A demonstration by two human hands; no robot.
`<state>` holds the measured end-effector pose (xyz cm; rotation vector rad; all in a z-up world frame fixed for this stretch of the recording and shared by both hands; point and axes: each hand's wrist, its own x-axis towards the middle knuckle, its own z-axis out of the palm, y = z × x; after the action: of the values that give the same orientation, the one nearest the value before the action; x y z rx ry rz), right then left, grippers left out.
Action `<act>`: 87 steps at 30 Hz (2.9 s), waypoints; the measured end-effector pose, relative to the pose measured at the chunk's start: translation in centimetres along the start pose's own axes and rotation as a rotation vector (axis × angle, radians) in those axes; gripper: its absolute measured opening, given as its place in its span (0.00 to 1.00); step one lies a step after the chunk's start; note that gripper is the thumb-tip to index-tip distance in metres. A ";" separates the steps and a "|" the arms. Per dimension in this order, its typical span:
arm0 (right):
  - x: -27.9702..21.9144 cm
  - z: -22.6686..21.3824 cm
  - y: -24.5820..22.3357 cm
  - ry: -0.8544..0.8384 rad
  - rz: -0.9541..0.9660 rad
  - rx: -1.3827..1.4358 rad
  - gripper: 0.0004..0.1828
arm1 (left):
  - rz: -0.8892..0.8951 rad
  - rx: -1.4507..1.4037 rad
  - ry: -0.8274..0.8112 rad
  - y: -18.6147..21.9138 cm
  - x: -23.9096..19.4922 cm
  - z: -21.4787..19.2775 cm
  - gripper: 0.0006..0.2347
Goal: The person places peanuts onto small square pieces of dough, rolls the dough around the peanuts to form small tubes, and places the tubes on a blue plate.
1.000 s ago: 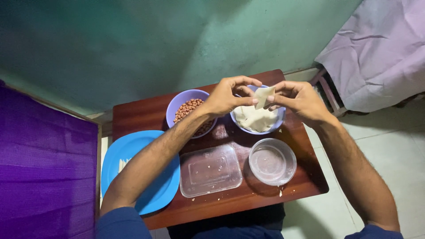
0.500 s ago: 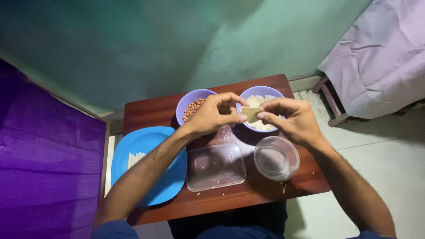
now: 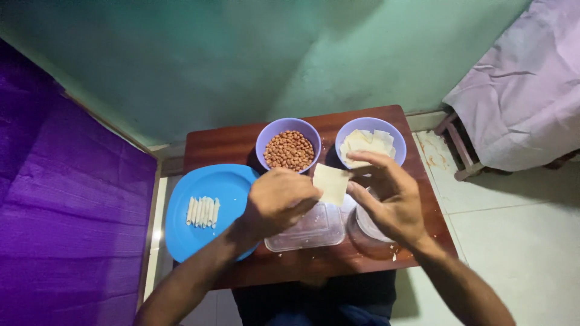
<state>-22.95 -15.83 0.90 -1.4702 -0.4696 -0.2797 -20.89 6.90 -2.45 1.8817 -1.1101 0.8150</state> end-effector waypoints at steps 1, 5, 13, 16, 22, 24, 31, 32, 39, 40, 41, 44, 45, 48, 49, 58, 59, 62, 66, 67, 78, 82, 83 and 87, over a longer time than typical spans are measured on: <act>-0.8 0.3 0.6 -0.005 -0.001 0.002 0.26 | -0.001 0.005 0.002 0.8 -0.1 -0.5 0.03; -3.6 2.1 1.8 0.012 0.262 0.345 0.27 | 0.147 0.260 0.192 3.3 -0.1 -1.4 0.04; -5.2 3.5 4.1 0.033 0.418 0.297 0.29 | 0.107 0.355 0.372 6.1 -3.0 0.4 0.03; -4.8 3.4 4.8 0.016 0.456 0.208 0.19 | 0.098 0.376 0.429 6.0 -3.9 0.8 0.03; -5.9 4.0 5.5 -0.122 0.406 -0.156 0.08 | -0.116 0.369 0.059 8.3 -6.7 -1.1 0.08; -6.9 4.4 6.1 -0.162 0.419 -0.199 0.09 | -0.144 0.430 0.007 8.6 -7.8 -0.8 0.03; -8.8 3.9 10.9 -0.338 0.147 -0.427 0.11 | -0.152 0.561 -0.055 7.4 -11.4 1.8 0.02; -8.8 3.8 11.5 -0.371 0.096 -0.491 0.11 | -0.147 0.584 -0.064 7.2 -11.5 2.0 0.03; -8.2 3.5 15.1 -0.414 -0.121 -0.565 0.20 | -0.185 0.603 -0.120 6.3 -12.1 2.9 0.03; -8.4 3.5 14.7 -0.413 -0.118 -0.565 0.20 | -0.186 0.601 -0.122 6.4 -12.5 3.2 0.03; -8.2 3.5 14.3 -0.422 -0.167 -0.656 0.18 | -0.210 0.557 -0.184 6.2 -12.8 3.3 0.05; -7.8 3.4 11.9 -0.410 -0.236 -0.794 0.17 | -0.239 0.487 -0.258 5.5 -13.7 3.6 0.09; -7.8 3.3 10.8 -0.391 -0.256 -0.842 0.18 | -0.245 0.461 -0.270 5.3 -13.9 3.7 0.09; -7.2 1.3 9.2 -0.523 -0.260 -0.865 0.19 | -0.246 0.465 -0.303 5.2 -14.5 3.6 0.18; -5.9 1.3 8.1 -0.525 -0.258 -0.864 0.19 | -0.248 0.464 -0.303 5.4 -14.1 3.6 0.18; 8.9 3.1 10.3 -0.708 -0.067 -1.009 0.14 | -0.386 0.513 -0.259 6.2 -14.0 4.5 0.14; 10.2 3.7 12.2 -0.781 -0.106 -1.022 0.15 | -0.385 0.523 -0.244 6.2 -13.9 4.4 0.13; 12.3 5.9 17.0 -0.907 -0.071 -1.057 0.15 | -0.391 0.536 -0.239 6.4 -13.9 4.3 0.12; 13.4 7.8 23.3 -0.979 -0.198 -1.050 0.25 | -0.399 0.554 -0.271 6.1 -13.3 4.1 0.14; 13.4 8.0 23.7 -0.981 -0.198 -1.048 0.25 | -0.402 0.556 -0.272 6.1 -13.4 4.2 0.14; 14.0 7.2 20.7 -1.022 0.033 -0.995 0.16 | -0.429 0.499 -0.286 5.2 -12.8 3.9 0.19; 14.3 6.4 19.5 -1.026 -0.020 -1.071 0.17 | -0.399 0.505 -0.263 4.9 -12.1 3.7 0.14; 14.5 6.4 18.9 -0.993 -0.012 -1.057 0.09 | -0.403 0.480 -0.264 4.7 -12.1 3.7 0.12; 14.5 5.7 18.4 -0.886 -0.065 -0.937 0.08 | -0.422 0.415 -0.266 4.1 -12.1 3.8 0.11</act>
<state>-2.47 -7.06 -8.43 -2.4891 -1.2014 0.1664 -29.08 7.16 -12.97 2.5180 -0.6787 0.5915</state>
